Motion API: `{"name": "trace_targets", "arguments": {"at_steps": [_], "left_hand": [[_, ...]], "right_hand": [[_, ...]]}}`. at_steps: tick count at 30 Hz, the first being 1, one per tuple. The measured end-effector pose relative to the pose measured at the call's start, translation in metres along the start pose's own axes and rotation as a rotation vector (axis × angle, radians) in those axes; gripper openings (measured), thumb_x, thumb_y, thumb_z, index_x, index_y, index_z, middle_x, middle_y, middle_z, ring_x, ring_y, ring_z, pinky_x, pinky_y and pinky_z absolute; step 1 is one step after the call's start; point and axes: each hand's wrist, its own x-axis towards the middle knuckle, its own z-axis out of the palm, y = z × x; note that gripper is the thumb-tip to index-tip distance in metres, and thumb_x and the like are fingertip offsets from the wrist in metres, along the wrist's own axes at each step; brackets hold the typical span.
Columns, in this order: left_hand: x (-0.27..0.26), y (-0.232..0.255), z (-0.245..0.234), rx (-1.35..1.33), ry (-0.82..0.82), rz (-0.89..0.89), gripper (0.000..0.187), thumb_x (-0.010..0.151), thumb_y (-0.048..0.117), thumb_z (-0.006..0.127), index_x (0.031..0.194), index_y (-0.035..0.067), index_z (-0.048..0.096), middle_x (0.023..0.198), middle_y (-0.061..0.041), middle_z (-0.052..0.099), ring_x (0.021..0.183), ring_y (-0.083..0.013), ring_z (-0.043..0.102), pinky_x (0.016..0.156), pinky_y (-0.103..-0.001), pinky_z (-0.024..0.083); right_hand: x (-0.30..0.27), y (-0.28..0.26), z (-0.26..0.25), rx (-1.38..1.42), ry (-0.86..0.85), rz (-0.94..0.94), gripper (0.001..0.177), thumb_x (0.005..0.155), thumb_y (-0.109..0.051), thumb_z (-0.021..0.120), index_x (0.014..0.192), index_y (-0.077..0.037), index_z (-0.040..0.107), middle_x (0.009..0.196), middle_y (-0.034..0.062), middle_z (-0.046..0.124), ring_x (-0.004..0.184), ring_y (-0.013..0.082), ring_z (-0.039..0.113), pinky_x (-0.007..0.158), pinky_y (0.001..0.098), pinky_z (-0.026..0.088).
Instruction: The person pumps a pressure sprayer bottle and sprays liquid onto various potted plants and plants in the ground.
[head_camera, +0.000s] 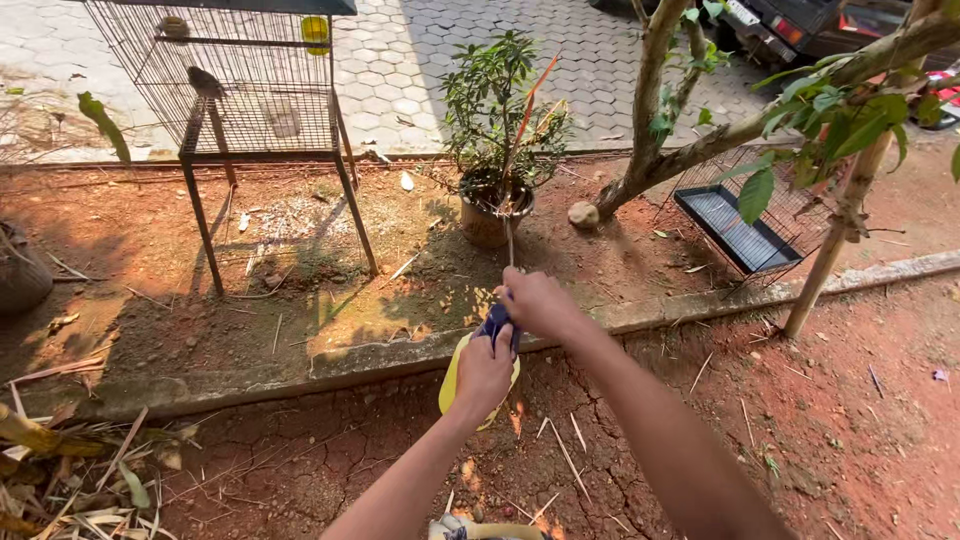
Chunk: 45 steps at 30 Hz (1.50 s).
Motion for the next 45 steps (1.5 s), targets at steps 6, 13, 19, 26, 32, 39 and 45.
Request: {"name": "trace_targets", "arguments": {"at_steps": [6, 13, 19, 26, 32, 39, 45], "left_hand": [[-0.006, 0.01, 0.002, -0.11, 0.005, -0.123, 0.079, 0.106, 0.054, 0.025, 0.062, 0.002, 0.066, 0.055, -0.014, 0.061, 0.059, -0.0311, 0.064, 0.066, -0.045, 0.047], [-0.013, 0.027, -0.019, -0.17, 0.054, -0.104, 0.074, 0.103, 0.057, 0.02, 0.067, 0.006, 0.059, 0.054, -0.009, 0.06, 0.055, -0.0243, 0.064, 0.061, -0.045, 0.048], [-0.012, 0.025, -0.023, -0.144, 0.01, -0.194, 0.08, 0.106, 0.059, 0.018, 0.065, 0.005, 0.061, 0.053, -0.009, 0.057, 0.052, -0.024, 0.059, 0.059, -0.043, 0.045], [-0.023, 0.026, -0.046, -0.367, -0.065, -0.172, 0.076, 0.108, 0.054, 0.017, 0.069, 0.004, 0.058, 0.056, -0.004, 0.054, 0.05, -0.0216, 0.053, 0.05, -0.043, 0.045], [-0.012, 0.016, -0.047, -0.219, -0.003, -0.178, 0.075, 0.106, 0.052, 0.022, 0.068, 0.002, 0.064, 0.055, -0.008, 0.06, 0.05, -0.0215, 0.061, 0.054, -0.041, 0.047], [-0.014, 0.005, -0.043, -0.335, -0.085, -0.241, 0.071, 0.107, 0.051, 0.026, 0.068, 0.002, 0.059, 0.056, -0.007, 0.058, 0.05, -0.0198, 0.061, 0.05, -0.037, 0.049], [-0.017, 0.01, -0.049, -0.42, -0.173, -0.344, 0.072, 0.106, 0.056, 0.028, 0.067, 0.002, 0.056, 0.056, -0.006, 0.058, 0.045, -0.0169, 0.059, 0.045, -0.033, 0.051]], "right_hand": [[0.019, 0.022, -0.087, 0.154, -0.078, 0.256, 0.031, 0.108, -0.037, 0.043, 0.108, -0.009, 0.056, 0.074, 0.0099, 0.063, 0.066, 0.0221, 0.058, 0.062, 0.0416, 0.052], [-0.006, -0.015, -0.002, 0.113, -0.023, 0.075, 0.028, 0.109, -0.033, 0.048, 0.097, -0.008, 0.054, 0.079, 0.0144, 0.067, 0.069, 0.0264, 0.062, 0.064, 0.0425, 0.052], [0.017, -0.004, -0.066, 0.178, 0.091, 0.058, 0.026, 0.105, -0.034, 0.049, 0.09, -0.015, 0.057, 0.069, 0.0073, 0.063, 0.058, 0.0204, 0.06, 0.054, 0.0401, 0.049], [-0.001, -0.033, 0.02, 0.216, 0.129, 0.086, 0.026, 0.107, -0.034, 0.051, 0.104, -0.009, 0.057, 0.078, 0.0105, 0.067, 0.071, 0.0291, 0.065, 0.063, 0.0464, 0.052], [-0.018, -0.036, 0.044, 0.588, 0.362, 0.259, 0.067, 0.086, -0.035, 0.079, 0.133, -0.002, 0.046, 0.104, 0.0152, 0.063, 0.089, 0.0248, 0.068, 0.075, 0.0413, 0.056], [-0.022, -0.042, 0.087, 1.494, 0.22, 0.37, 0.038, 0.092, -0.03, 0.076, 0.109, 0.0, 0.061, 0.093, 0.0061, 0.067, 0.081, 0.0126, 0.064, 0.072, 0.0294, 0.055], [-0.021, -0.041, 0.094, 1.6, 0.162, 0.435, 0.028, 0.091, -0.028, 0.074, 0.102, -0.004, 0.064, 0.087, 0.0062, 0.071, 0.079, 0.0138, 0.07, 0.073, 0.0306, 0.058]]}}
